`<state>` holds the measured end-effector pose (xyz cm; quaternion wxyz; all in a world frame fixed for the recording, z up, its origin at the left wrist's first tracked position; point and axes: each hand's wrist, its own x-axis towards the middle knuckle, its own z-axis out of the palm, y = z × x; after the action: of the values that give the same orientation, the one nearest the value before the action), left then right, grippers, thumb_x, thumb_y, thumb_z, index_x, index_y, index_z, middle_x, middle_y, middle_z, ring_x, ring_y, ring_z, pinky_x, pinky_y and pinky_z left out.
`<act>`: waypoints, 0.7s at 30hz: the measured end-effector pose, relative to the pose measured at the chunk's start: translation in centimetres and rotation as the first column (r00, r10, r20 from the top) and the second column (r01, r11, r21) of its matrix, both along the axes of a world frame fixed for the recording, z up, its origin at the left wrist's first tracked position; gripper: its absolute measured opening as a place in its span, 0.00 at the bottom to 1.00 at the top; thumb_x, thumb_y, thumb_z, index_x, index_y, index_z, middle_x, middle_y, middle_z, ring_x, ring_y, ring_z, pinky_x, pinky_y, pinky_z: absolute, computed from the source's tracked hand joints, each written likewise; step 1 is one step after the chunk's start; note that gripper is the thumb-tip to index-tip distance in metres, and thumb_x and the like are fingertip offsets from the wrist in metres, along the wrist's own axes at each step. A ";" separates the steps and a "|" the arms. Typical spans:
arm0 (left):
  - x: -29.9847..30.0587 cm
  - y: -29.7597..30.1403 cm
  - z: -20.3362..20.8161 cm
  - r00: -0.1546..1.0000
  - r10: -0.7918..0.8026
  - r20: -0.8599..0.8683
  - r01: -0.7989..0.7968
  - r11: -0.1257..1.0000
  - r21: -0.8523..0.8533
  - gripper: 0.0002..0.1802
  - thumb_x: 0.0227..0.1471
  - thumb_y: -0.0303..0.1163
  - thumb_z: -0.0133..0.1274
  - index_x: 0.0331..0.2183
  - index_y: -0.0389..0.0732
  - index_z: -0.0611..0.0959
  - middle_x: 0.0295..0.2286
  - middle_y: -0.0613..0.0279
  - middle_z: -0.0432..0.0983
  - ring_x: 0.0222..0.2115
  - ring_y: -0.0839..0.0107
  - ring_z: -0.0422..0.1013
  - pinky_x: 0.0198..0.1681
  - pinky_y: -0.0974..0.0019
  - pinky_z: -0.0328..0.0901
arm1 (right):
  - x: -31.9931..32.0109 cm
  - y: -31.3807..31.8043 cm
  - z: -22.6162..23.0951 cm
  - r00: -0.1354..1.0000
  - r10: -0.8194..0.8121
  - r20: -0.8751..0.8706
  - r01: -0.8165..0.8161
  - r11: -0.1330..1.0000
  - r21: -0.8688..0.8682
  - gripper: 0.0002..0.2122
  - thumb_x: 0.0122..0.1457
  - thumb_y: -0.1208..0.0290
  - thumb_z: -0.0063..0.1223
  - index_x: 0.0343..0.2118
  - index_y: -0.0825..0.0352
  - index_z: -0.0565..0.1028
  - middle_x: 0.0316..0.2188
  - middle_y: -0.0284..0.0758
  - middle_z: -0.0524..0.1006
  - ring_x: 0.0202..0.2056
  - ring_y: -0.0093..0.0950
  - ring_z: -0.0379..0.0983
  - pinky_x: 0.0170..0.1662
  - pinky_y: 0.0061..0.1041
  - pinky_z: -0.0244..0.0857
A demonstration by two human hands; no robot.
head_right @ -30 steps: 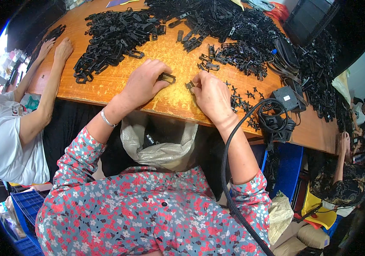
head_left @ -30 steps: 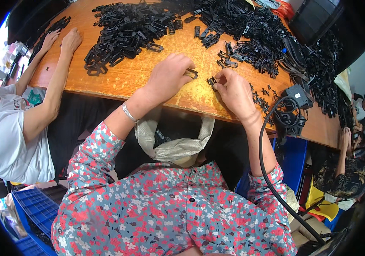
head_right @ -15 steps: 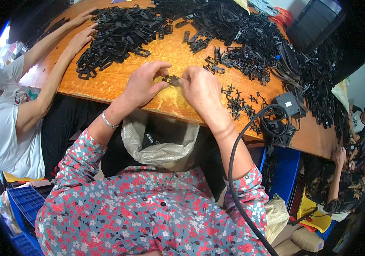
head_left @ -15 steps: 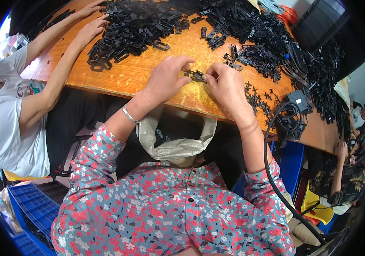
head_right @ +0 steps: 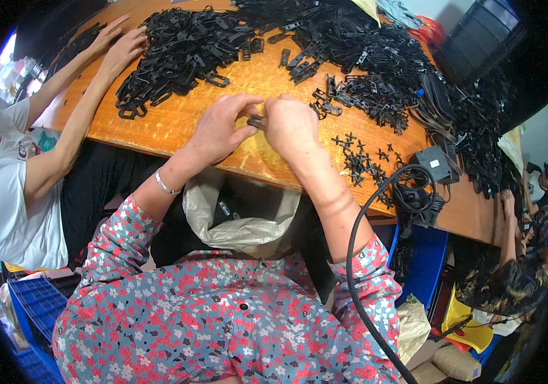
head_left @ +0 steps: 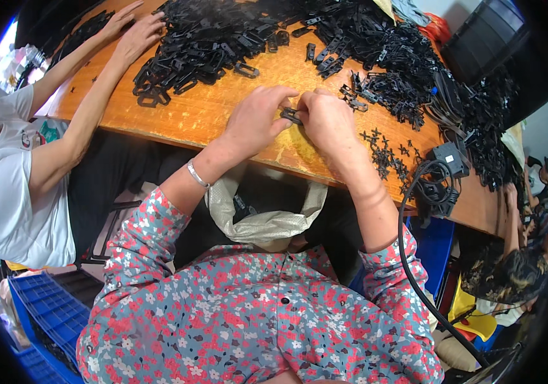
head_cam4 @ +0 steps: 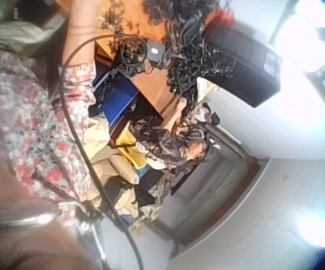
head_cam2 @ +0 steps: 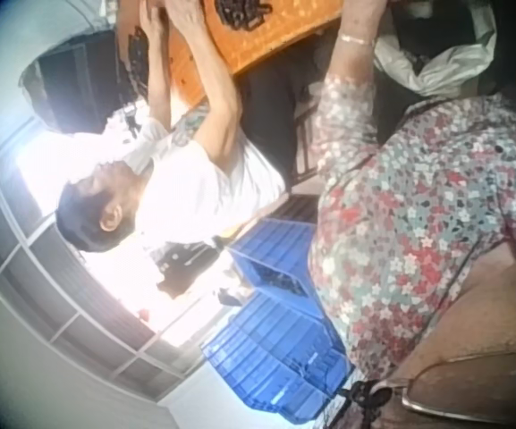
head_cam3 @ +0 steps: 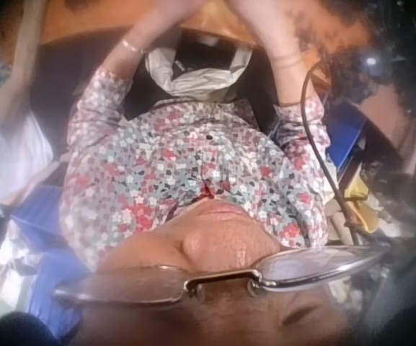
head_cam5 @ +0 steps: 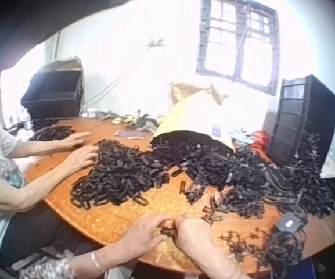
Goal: The person repeatedly picks up plastic components from the table, fits and snaps the pieces together by hand, and drops the assembled pieces into a bag.
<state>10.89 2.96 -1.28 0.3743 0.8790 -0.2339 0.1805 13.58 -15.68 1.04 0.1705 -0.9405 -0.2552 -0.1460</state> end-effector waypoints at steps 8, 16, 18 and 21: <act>-0.1 0.1 -0.1 0.978 -0.023 -0.210 -0.026 0.973 -0.228 0.16 0.56 0.32 0.63 0.44 0.36 0.82 0.35 0.56 0.83 0.35 0.62 0.79 0.42 0.61 0.72 | -2.7 -1.1 -0.5 0.999 0.030 -0.046 -0.015 0.955 0.296 0.04 0.57 0.74 0.60 0.33 0.69 0.77 0.34 0.45 0.81 0.32 0.46 0.80 0.36 0.42 0.74; 0.0 -1.5 2.4 0.775 -0.368 -0.514 0.081 0.865 -0.496 0.12 0.61 0.30 0.59 0.44 0.33 0.82 0.34 0.67 0.80 0.36 0.82 0.73 0.40 0.74 0.68 | -5.3 -4.5 -0.7 0.648 0.524 -0.553 0.401 0.382 0.832 0.12 0.71 0.66 0.52 0.44 0.73 0.77 0.34 0.40 0.82 0.33 0.25 0.83 0.33 0.24 0.77; 0.5 -2.0 2.7 0.760 -0.422 -0.494 0.137 0.847 -0.513 0.11 0.62 0.31 0.58 0.43 0.34 0.83 0.33 0.68 0.80 0.36 0.82 0.73 0.39 0.75 0.68 | -5.5 -5.2 -0.6 0.490 0.668 -0.561 0.538 0.274 0.797 0.15 0.72 0.64 0.50 0.48 0.73 0.76 0.37 0.42 0.82 0.33 0.27 0.83 0.37 0.25 0.78; 2.4 -2.1 4.1 0.677 -0.528 -0.513 0.274 0.828 -0.489 0.11 0.63 0.33 0.58 0.42 0.36 0.84 0.33 0.71 0.80 0.36 0.82 0.74 0.38 0.75 0.68 | -5.7 -6.2 -1.3 0.461 0.730 -0.505 0.584 0.178 0.792 0.16 0.71 0.62 0.51 0.49 0.72 0.77 0.38 0.41 0.83 0.34 0.27 0.82 0.38 0.25 0.78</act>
<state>13.25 0.84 2.80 0.6205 0.7243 -0.2471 -0.1713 7.85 -21.92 -0.27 0.8376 -0.4853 -0.0243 0.2494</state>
